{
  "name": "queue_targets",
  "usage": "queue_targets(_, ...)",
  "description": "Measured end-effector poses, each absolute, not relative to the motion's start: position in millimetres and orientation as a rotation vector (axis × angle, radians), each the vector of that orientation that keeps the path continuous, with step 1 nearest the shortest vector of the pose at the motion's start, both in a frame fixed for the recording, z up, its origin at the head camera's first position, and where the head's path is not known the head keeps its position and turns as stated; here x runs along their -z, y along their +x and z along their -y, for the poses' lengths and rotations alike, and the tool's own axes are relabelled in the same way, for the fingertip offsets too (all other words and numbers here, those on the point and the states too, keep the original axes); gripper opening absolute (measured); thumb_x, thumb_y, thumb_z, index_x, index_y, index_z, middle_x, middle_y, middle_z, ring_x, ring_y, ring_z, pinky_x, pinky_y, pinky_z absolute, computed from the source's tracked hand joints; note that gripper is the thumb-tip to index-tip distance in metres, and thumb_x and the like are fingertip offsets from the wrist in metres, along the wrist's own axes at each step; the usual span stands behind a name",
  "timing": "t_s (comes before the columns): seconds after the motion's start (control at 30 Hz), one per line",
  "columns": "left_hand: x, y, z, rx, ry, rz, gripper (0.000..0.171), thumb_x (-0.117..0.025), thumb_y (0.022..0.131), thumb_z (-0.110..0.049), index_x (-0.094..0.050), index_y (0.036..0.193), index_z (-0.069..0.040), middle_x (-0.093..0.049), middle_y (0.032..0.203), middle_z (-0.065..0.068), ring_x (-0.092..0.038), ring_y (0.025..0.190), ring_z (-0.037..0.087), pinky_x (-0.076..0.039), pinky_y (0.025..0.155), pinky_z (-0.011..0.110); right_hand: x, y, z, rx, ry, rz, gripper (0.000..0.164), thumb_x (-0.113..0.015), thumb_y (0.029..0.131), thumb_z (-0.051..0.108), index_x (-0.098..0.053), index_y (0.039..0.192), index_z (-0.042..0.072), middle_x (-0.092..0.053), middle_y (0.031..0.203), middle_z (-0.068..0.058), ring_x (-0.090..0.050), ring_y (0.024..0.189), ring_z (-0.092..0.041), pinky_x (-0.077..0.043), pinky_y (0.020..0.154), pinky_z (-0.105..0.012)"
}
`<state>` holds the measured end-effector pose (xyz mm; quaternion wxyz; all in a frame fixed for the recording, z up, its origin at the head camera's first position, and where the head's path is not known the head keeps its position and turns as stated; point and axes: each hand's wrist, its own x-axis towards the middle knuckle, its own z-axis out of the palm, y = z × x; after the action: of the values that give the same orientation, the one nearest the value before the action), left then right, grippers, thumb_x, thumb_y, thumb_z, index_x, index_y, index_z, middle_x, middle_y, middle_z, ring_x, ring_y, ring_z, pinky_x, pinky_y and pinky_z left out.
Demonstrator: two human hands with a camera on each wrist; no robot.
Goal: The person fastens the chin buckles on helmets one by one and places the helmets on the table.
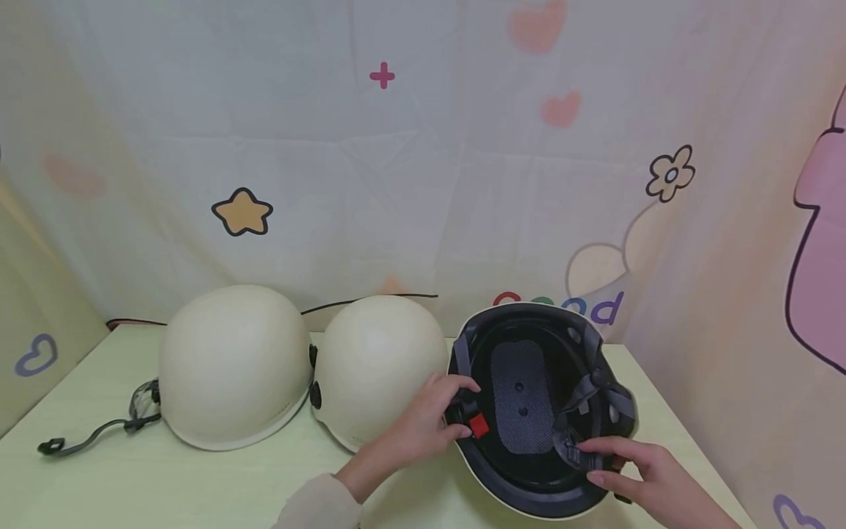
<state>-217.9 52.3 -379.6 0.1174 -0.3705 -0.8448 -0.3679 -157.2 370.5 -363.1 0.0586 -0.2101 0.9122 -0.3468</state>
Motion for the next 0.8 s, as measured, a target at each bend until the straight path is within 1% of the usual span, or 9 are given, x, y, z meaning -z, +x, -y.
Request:
queue_targets(0.2,380.2,-217.2,-51.6,1.138,-1.061,2.482,0.046,-0.075,0.075,-0.011,-0.047,0.111,-0.014,-0.053,0.11,-0.004,-0.042,0.097,0.012,-0.035,0.093,0.039,363.8,-157.4,-369.4,1.051,-0.695,-2.792,0.029,-0.059,0.088,0.007,-0.06,0.116,0.012,-0.051,0.085,0.01,-0.045,0.075,-0.005,-0.038,0.053,-0.024)
queue_targets(0.3,380.4,-217.4,-51.5,1.132,-1.055,2.475,0.047,-0.077,0.074,-0.012,-0.046,0.108,-0.015,-0.053,0.106,-0.003,-0.043,0.095,0.012,-0.035,0.091,0.039,363.9,-157.6,-369.1,1.058,-0.709,-2.793,0.03,-0.059,0.087,0.005,-0.06,0.116,0.012,-0.052,0.087,0.011,-0.046,0.076,-0.005,-0.037,0.053,-0.024)
queue_targets(0.43,380.7,-217.8,-50.8,1.116,-1.071,2.453,0.048,-0.078,0.072,-0.013,-0.045,0.106,-0.016,-0.055,0.105,-0.003,-0.043,0.092,0.012,-0.036,0.087,0.035,363.8,-157.8,-369.1,1.058,-0.709,-2.788,0.03,-0.059,0.087,0.005,-0.06,0.116,0.013,-0.052,0.087,0.011,-0.045,0.076,-0.004,-0.037,0.053,-0.024)
queue_targets(0.53,381.0,-217.5,-49.8,1.146,-1.089,2.444,0.048,-0.079,0.071,-0.012,-0.046,0.106,-0.017,-0.055,0.105,-0.003,-0.043,0.091,0.011,-0.035,0.086,0.034,363.7,-157.6,-369.1,1.05,-0.724,-2.791,0.03,-0.059,0.088,0.005,-0.06,0.117,0.013,-0.052,0.087,0.01,-0.046,0.076,-0.004,-0.037,0.054,-0.024)
queue_targets(0.63,380.7,-217.1,-49.5,1.195,-1.113,2.457,0.048,-0.077,0.072,-0.01,-0.047,0.108,-0.019,-0.054,0.104,-0.003,-0.042,0.092,0.011,-0.035,0.086,0.033,363.4,-156.9,-369.3,1.039,-0.716,-2.783,0.03,-0.059,0.088,0.008,-0.059,0.117,0.013,-0.053,0.085,0.006,-0.046,0.074,-0.005,-0.037,0.053,-0.024)
queue_targets(0.73,379.9,-216.3,-49.9,1.231,-1.119,2.483,0.049,-0.076,0.074,-0.008,-0.047,0.112,-0.021,-0.052,0.105,-0.002,-0.042,0.095,0.011,-0.035,0.087,0.032,362.6,-156.1,-369.3,1.018,-0.677,-2.773,0.029,-0.058,0.089,0.011,-0.059,0.118,0.011,-0.052,0.083,0.003,-0.046,0.072,-0.005,-0.038,0.051,-0.026)
queue_targets(0.8,379.9,-215.7,-50.4,1.248,-1.114,2.493,0.05,-0.075,0.075,-0.007,-0.046,0.113,-0.021,-0.05,0.106,-0.001,-0.041,0.097,0.011,-0.034,0.087,0.032,361.7,-155.6,-368.6,0.999,-0.645,-2.773,0.028,-0.058,0.089,0.012,-0.059,0.117,0.008,-0.053,0.084,0.006,-0.045,0.072,-0.004,-0.039,0.051,-0.025)
